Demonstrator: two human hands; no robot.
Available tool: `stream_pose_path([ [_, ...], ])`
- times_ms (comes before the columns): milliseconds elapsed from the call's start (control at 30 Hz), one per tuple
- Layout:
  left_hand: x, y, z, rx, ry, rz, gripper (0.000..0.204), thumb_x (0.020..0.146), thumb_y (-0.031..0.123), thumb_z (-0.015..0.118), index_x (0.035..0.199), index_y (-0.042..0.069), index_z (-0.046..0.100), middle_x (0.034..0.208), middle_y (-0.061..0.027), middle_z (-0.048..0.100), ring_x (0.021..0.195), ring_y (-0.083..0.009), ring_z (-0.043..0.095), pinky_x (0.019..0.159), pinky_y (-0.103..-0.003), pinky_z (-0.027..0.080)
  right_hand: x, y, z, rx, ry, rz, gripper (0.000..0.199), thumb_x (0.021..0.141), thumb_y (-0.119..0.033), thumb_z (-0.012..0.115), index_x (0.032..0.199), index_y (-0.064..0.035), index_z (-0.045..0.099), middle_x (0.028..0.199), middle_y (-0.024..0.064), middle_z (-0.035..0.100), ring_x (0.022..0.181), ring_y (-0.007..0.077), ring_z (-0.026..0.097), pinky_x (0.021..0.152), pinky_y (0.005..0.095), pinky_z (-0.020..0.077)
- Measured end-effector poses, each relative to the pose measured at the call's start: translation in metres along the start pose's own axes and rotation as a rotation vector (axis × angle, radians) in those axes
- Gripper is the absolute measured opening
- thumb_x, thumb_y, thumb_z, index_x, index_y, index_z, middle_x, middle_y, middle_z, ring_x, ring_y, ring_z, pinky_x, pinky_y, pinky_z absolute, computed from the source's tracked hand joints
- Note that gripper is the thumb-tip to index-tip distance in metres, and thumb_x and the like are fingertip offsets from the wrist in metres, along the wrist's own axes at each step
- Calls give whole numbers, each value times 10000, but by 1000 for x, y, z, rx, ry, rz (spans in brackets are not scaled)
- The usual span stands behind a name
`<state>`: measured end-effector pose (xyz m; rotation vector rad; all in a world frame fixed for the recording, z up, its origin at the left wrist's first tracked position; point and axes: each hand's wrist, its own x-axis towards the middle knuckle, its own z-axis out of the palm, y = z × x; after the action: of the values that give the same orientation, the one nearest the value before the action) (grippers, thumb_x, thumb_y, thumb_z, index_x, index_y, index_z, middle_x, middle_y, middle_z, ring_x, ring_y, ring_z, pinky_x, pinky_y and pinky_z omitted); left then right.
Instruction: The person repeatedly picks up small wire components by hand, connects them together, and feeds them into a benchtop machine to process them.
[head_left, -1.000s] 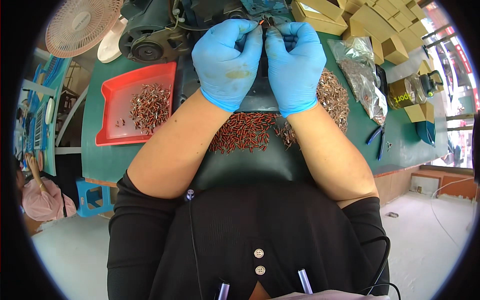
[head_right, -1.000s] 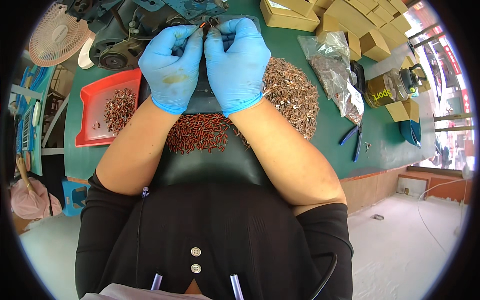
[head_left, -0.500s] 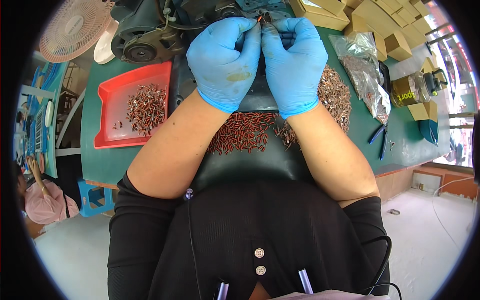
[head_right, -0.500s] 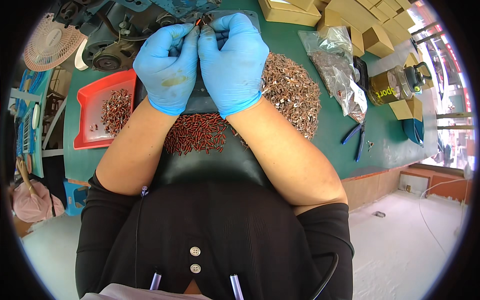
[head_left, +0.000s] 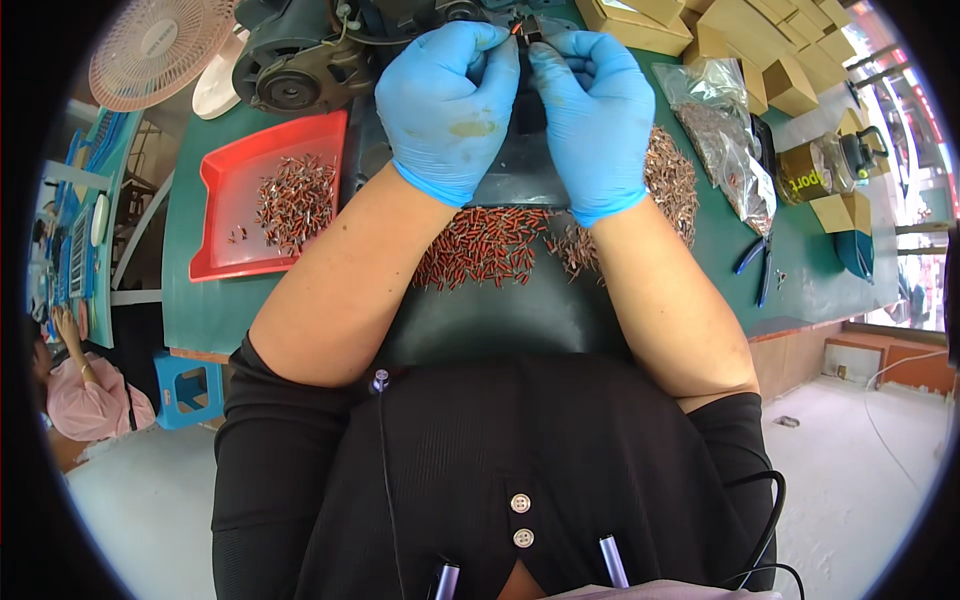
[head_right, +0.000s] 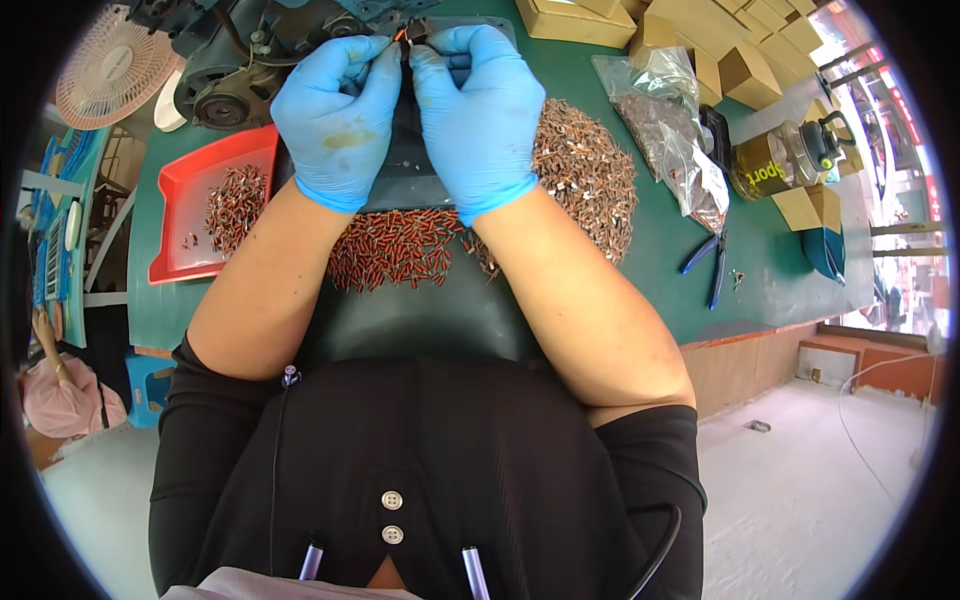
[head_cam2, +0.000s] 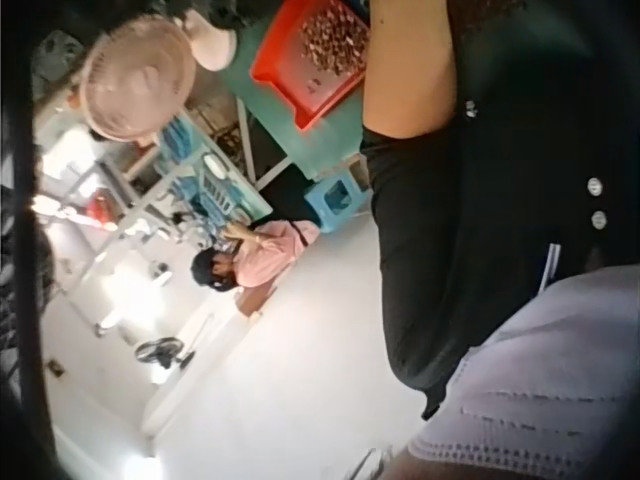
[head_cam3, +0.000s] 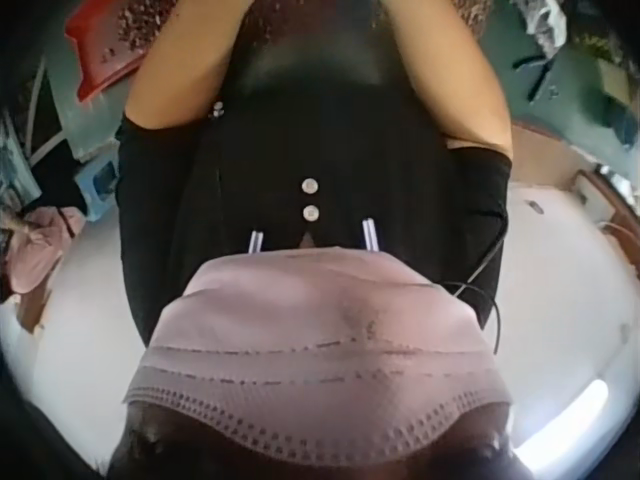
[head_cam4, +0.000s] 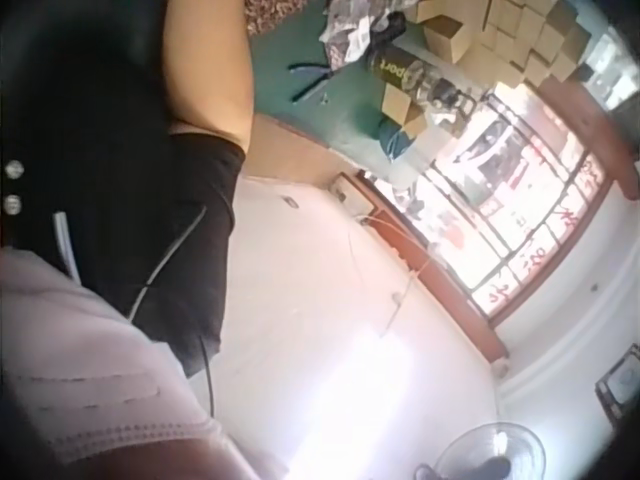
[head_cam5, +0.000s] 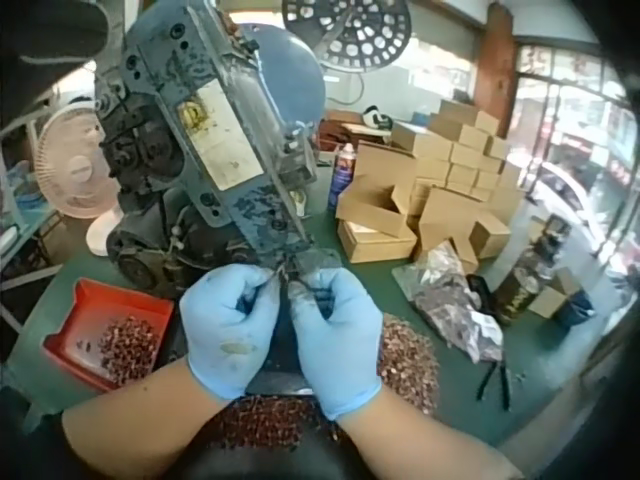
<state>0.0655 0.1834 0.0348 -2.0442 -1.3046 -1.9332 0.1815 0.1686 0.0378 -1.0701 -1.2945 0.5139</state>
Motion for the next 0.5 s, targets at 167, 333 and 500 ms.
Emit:
stream_pose_path([
  [167,-15,6,-39,-139,-423,-290,134,822,102,695,906,-1,677,772,-16,670,661,-46,569,623,-196,450,-28,8,-58,-199,-173,-3,112,812,-96,692,871,-7,657,724,65,661,619,110,607,619,257,511],
  [333,-57,-17,-114,129,-437,-323,132,826,112,679,907,8,669,724,-36,643,653,-51,541,614,-208,439,-82,25,-120,-382,-442,69,118,768,-114,681,864,-47,671,751,130,653,670,251,646,653,323,523],
  [500,-90,-68,-182,273,-348,-477,157,831,95,684,950,-8,679,738,-16,640,676,-57,546,647,-206,452,-120,30,-137,-641,-699,-77,128,729,-11,675,856,-32,670,770,118,602,666,237,608,638,309,496],
])
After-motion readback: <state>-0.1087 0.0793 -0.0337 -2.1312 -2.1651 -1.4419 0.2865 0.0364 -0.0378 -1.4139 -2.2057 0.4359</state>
